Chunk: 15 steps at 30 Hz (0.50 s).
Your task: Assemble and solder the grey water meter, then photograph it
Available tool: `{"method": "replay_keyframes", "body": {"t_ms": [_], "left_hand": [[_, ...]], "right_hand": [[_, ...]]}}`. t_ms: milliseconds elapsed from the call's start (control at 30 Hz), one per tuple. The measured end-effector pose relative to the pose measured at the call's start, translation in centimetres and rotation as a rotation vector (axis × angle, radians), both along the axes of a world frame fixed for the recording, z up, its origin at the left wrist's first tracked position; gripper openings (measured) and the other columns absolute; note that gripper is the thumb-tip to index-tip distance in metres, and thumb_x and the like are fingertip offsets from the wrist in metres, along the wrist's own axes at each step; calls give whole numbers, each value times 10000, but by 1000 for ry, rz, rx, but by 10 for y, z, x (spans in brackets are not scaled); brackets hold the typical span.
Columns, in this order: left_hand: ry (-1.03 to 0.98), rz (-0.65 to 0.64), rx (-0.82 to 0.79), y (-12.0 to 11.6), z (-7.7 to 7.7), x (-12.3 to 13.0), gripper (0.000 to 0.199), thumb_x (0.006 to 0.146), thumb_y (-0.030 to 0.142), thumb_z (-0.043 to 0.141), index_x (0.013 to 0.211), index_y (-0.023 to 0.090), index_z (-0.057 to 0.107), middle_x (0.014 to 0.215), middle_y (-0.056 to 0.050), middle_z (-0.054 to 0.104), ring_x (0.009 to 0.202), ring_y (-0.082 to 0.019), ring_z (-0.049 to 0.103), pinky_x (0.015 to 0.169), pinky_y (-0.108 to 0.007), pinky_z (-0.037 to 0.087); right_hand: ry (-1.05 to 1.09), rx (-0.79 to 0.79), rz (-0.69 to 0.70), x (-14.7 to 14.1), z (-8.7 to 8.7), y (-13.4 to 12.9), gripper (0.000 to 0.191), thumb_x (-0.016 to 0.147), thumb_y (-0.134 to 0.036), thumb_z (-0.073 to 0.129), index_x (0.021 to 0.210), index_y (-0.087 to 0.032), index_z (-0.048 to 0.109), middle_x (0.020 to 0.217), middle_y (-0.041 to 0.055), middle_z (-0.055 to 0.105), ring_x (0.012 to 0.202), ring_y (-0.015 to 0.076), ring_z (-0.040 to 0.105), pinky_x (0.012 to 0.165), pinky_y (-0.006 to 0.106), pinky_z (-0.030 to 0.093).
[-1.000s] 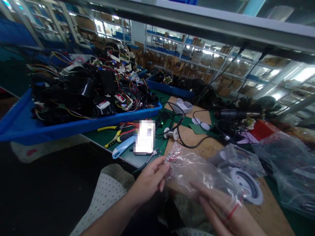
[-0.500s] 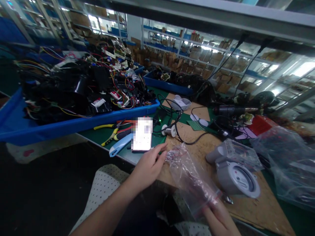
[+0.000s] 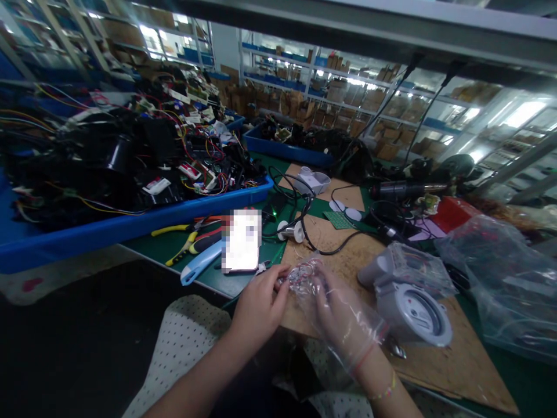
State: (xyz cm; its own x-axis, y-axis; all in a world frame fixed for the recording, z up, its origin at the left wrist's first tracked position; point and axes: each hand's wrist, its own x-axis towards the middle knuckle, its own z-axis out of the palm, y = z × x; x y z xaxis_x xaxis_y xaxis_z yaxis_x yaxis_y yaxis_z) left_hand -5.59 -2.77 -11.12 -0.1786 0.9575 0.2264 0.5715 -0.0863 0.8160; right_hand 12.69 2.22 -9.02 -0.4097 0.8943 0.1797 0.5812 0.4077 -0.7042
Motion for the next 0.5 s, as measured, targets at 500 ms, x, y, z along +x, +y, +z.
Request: {"method": "replay_keyframes", "body": {"t_ms": [500], "left_hand": [[35,7,34,-1,-6,2,251,994,224,525,1222,199,629,1138,-85,737,963,-245,692,896,-438,555]], "right_hand": [[168,-154,-266,-14,-7,-1,338,989,-507,606,1126,-220,721,902,39,725,781,187,661,763,286,484]]}}
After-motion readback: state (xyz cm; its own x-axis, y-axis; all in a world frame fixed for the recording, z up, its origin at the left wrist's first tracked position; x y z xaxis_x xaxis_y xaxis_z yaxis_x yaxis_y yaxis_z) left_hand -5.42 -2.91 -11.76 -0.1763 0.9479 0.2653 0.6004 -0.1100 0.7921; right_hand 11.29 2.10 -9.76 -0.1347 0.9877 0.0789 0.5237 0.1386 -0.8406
